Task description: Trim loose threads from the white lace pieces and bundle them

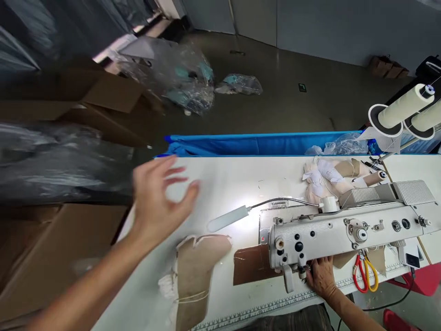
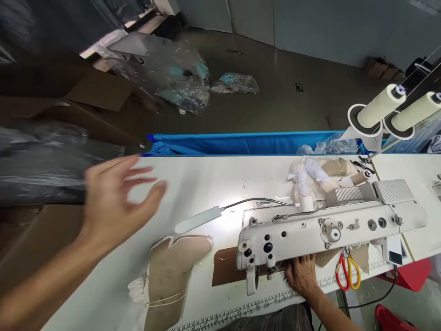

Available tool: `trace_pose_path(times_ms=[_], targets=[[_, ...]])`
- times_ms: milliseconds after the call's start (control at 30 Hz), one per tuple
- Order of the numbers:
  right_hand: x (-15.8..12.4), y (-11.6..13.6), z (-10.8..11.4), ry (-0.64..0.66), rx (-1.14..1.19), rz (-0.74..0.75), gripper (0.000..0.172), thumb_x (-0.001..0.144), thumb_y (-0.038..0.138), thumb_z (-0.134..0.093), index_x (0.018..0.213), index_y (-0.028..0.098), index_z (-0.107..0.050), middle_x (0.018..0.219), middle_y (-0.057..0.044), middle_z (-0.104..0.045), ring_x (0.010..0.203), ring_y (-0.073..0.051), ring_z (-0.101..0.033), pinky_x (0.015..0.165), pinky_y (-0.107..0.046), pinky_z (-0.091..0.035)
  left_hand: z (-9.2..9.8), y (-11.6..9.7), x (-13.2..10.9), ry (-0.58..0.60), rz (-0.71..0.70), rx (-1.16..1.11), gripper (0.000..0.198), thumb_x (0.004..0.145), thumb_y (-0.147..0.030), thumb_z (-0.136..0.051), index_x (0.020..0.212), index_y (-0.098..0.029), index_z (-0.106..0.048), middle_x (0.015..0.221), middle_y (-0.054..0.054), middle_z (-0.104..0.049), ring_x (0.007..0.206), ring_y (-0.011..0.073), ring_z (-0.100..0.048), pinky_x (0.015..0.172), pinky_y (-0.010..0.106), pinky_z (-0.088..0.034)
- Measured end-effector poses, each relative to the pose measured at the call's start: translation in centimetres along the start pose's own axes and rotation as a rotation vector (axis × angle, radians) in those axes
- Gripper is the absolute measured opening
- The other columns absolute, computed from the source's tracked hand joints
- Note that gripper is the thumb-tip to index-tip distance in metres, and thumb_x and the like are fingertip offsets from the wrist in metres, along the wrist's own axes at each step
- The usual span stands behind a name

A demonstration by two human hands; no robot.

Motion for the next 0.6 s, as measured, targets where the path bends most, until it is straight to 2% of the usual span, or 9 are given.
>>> trace_pose_path(times_ms=[67,100,167,200,267,367,433,533,600], targets=[[-0.1,-0.2,-0.3,0.004,0.039,-0.013,0.018,0.080,0.020,-0.052,0.093,0.019,-0.064,0.087,-0.009,-0.061,0.087,-0.027,-0.049,0.082,-0.043,-0.037,-3.6,-5.8,4.3,0.219,-0.184,0.070,0.055,0.088,-0.043,-0.047,0.138,-0.019,-0.047,0.129,0.013,-0.052,0.109,0.0276,-0.064,0.096,0.051,-0.056],[-0.2,-0.2,-0.4,0.001,0.063,-0.021,0.019,0.080,0.019,-0.052,0.094,0.019,-0.064,0.090,-0.009,-0.062,0.089,-0.028,-0.049,0.084,-0.044,-0.036,-5.9,-8.5,5.7,0.359,-0.262,0.092,0.052,0.091,-0.042,-0.042,0.137,-0.018,-0.048,0.127,0.011,-0.056,0.113,0.0266,-0.063,0.100,0.050,-0.053],[-0.3,-0.3,-0.7,-0.009,0.112,-0.035,0.021,0.080,0.018,-0.051,0.097,0.019,-0.064,0.093,-0.010,-0.062,0.092,-0.029,-0.049,0.086,-0.045,-0.035,-11.1,-12.8,7.1,0.645,-0.329,0.164,0.051,0.092,-0.040,-0.042,0.136,-0.016,-0.048,0.130,0.011,-0.059,0.117,0.0264,-0.061,0.102,0.046,-0.051],[-0.4,-0.4,-0.9,-0.017,0.137,-0.046,0.021,0.080,0.017,-0.051,0.097,0.019,-0.064,0.093,-0.010,-0.062,0.092,-0.029,-0.049,0.086,-0.045,-0.035,-13.8,-14.3,7.2,0.753,-0.311,0.221,0.050,0.092,-0.039,-0.043,0.135,-0.015,-0.050,0.131,0.011,-0.060,0.117,0.0266,-0.061,0.101,0.043,-0.051],[-0.4,-0.5,-1.1,-0.032,0.179,-0.069,0.020,0.080,0.017,-0.050,0.095,0.020,-0.064,0.091,-0.009,-0.062,0.090,-0.028,-0.049,0.086,-0.045,-0.035,-19.0,-16.0,6.6,0.973,-0.199,0.367,0.049,0.091,-0.043,-0.047,0.125,-0.008,-0.058,0.120,0.016,-0.067,0.110,0.0297,-0.065,0.096,0.041,-0.053],[-0.4,-0.6,-1.4,-0.038,0.220,-0.071,0.019,0.080,0.016,-0.052,0.095,0.020,-0.064,0.089,-0.008,-0.063,0.087,-0.027,-0.051,0.085,-0.044,-0.035,-25.6,-17.1,3.5,1.343,-0.052,0.394,0.056,0.082,-0.056,-0.061,0.105,-0.005,-0.067,0.106,0.021,-0.071,0.094,0.0306,-0.071,0.080,0.035,-0.058],[-0.4,-0.5,-1.5,-0.058,0.234,-0.073,0.019,0.080,0.016,-0.052,0.095,0.021,-0.063,0.087,-0.008,-0.063,0.086,-0.027,-0.052,0.084,-0.043,-0.035,-28.6,-17.2,1.6,1.430,0.054,0.335,0.062,0.077,-0.061,-0.063,0.105,-0.005,-0.067,0.102,0.020,-0.073,0.084,0.0271,-0.073,0.070,0.029,-0.057],[-0.7,-0.5,-1.5,-0.119,0.254,-0.097,0.015,0.081,0.016,-0.052,0.090,0.022,-0.062,0.080,-0.006,-0.062,0.080,-0.026,-0.054,0.083,-0.042,-0.035,-31.5,-16.9,0.0,1.372,0.111,0.318,0.068,0.080,-0.066,-0.049,0.106,-0.005,-0.065,0.106,0.017,-0.072,0.083,0.0251,-0.074,0.066,0.025,-0.053],[-1.0,-0.5,-1.8,-0.142,0.264,-0.102,0.012,0.083,0.017,-0.053,0.087,0.023,-0.062,0.075,-0.004,-0.061,0.075,-0.025,-0.054,0.082,-0.041,-0.036,-32.6,-16.8,-0.3,1.324,0.095,0.309,0.067,0.079,-0.062,-0.053,0.109,-0.003,-0.064,0.114,0.022,-0.069,0.085,0.0283,-0.074,0.065,0.027,-0.054]])
Point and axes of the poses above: each hand's wrist, its own x-axis towards the middle knuckle, its own z-axis out of the back of the hand, y = z × x, the point moved 6 cm from there along x, towards the middle knuckle
